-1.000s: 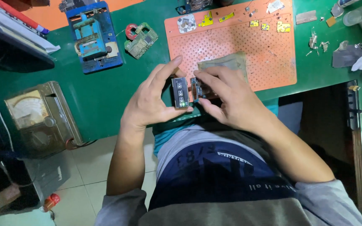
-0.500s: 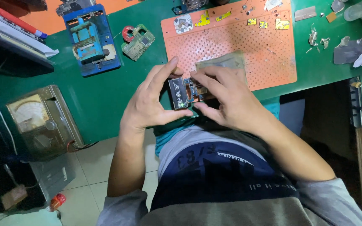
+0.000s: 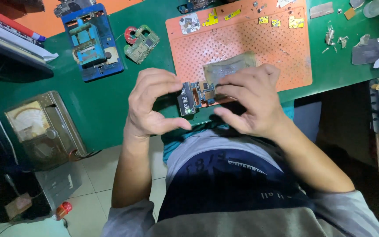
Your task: Cleaning a mobile phone circuit board using a cloth and a rubber air blower to remove dust and debris.
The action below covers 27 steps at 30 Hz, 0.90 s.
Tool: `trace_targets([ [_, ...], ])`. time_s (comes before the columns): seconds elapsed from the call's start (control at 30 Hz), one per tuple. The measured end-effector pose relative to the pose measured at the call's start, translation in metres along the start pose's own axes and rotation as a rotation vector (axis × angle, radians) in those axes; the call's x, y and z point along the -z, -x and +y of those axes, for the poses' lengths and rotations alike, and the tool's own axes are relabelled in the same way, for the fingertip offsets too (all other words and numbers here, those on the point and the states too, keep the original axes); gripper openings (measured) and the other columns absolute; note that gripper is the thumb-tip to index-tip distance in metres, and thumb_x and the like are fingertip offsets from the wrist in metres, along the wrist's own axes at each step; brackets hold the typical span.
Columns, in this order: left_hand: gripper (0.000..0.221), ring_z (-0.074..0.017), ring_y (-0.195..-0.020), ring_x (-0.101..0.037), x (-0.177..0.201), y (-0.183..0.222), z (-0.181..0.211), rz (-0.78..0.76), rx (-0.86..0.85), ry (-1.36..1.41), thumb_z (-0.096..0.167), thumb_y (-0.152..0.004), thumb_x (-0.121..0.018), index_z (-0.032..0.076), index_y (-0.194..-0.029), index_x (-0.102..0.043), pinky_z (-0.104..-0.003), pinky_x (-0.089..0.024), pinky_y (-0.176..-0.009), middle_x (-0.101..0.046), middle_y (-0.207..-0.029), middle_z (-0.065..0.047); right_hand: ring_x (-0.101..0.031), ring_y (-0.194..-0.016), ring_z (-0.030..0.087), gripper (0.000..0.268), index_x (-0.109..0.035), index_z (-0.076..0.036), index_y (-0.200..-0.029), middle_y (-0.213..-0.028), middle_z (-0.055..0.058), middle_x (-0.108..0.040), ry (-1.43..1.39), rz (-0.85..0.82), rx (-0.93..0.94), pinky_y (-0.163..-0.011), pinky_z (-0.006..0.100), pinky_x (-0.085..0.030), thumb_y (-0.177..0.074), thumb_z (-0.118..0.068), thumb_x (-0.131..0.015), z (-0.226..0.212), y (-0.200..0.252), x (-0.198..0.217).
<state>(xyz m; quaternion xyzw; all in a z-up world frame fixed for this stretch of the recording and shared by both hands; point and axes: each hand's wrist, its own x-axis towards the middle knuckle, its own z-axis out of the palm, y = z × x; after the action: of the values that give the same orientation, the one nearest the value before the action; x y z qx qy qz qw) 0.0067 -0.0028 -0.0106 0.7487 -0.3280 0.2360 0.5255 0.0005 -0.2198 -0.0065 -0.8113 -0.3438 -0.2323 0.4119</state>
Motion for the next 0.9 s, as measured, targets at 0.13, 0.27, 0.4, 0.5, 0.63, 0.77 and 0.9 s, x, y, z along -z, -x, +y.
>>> trace_targets([
  [0.13,0.085,-0.0309,-0.092,-0.055,-0.001,-0.007,0.007,-0.175,0.107,-0.051,0.055,-0.056,-0.075,0.001,-0.116,-0.048,-0.042,-0.037,-0.087,-0.056,-0.102,-0.013,-0.048,-0.098,0.025,0.044,-0.056,-0.006,-0.110,-0.109,0.009,-0.057,0.151,-0.111,0.064,-0.087,0.044,-0.020,-0.084,-0.042,-0.050,-0.005,-0.004,-0.011],
  [0.27,0.073,-0.0253,-0.088,-0.058,0.002,-0.005,0.008,-0.280,0.130,-0.117,0.037,-0.066,-0.080,0.000,-0.117,-0.044,-0.039,-0.035,-0.086,-0.059,-0.098,-0.011,-0.049,-0.104,0.030,0.038,-0.052,-0.002,-0.112,-0.113,0.010,-0.057,0.213,-0.245,0.039,-0.093,0.052,-0.017,-0.085,-0.029,-0.048,-0.007,-0.006,-0.004],
  [0.4,0.070,-0.0254,-0.092,-0.057,0.003,-0.003,0.006,-0.335,0.122,-0.162,0.032,-0.070,-0.080,0.000,-0.117,-0.040,-0.040,-0.037,-0.087,-0.057,-0.102,-0.013,-0.051,-0.105,0.032,0.038,-0.051,0.000,-0.113,-0.113,0.010,-0.058,0.209,-0.340,0.007,-0.095,0.057,-0.016,-0.082,-0.020,-0.053,-0.006,-0.006,0.000],
  [0.5,0.070,-0.0245,-0.095,-0.057,0.003,-0.003,0.005,-0.353,0.143,-0.140,0.031,-0.072,-0.079,0.003,-0.121,-0.036,-0.040,-0.036,-0.089,-0.057,-0.106,-0.011,-0.051,-0.106,0.032,0.038,-0.049,0.000,-0.115,-0.113,0.011,-0.057,0.192,-0.336,0.002,-0.096,0.057,-0.015,-0.082,-0.018,-0.055,-0.005,-0.005,0.001],
  [0.63,0.073,-0.0245,-0.097,-0.056,0.002,-0.004,0.007,-0.380,0.174,-0.133,0.032,-0.073,-0.078,0.004,-0.124,-0.033,-0.039,-0.035,-0.090,-0.057,-0.109,-0.009,-0.051,-0.106,0.033,0.039,-0.049,0.001,-0.116,-0.114,0.011,-0.057,0.189,-0.343,-0.001,-0.097,0.058,-0.015,-0.082,-0.019,-0.055,-0.004,-0.004,0.001],
  [0.77,0.078,-0.0242,-0.100,-0.055,0.003,-0.003,0.007,-0.394,0.188,-0.139,0.034,-0.071,-0.080,0.006,-0.126,-0.031,-0.038,-0.034,-0.091,-0.057,-0.112,-0.008,-0.051,-0.107,0.032,0.040,-0.048,0.000,-0.117,-0.112,0.010,-0.058,0.178,-0.347,-0.011,-0.096,0.058,-0.016,-0.082,-0.018,-0.054,-0.004,-0.004,0.001],
  [0.9,0.082,-0.0237,-0.101,-0.054,0.003,-0.004,0.008,-0.397,0.193,-0.135,0.036,-0.069,-0.081,0.007,-0.127,-0.030,-0.038,-0.034,-0.093,-0.056,-0.113,-0.008,-0.051,-0.106,0.033,0.041,-0.047,0.001,-0.118,-0.115,0.011,-0.057,0.171,-0.342,-0.002,-0.096,0.058,-0.016,-0.082,-0.020,-0.053,-0.004,-0.004,0.001],
])
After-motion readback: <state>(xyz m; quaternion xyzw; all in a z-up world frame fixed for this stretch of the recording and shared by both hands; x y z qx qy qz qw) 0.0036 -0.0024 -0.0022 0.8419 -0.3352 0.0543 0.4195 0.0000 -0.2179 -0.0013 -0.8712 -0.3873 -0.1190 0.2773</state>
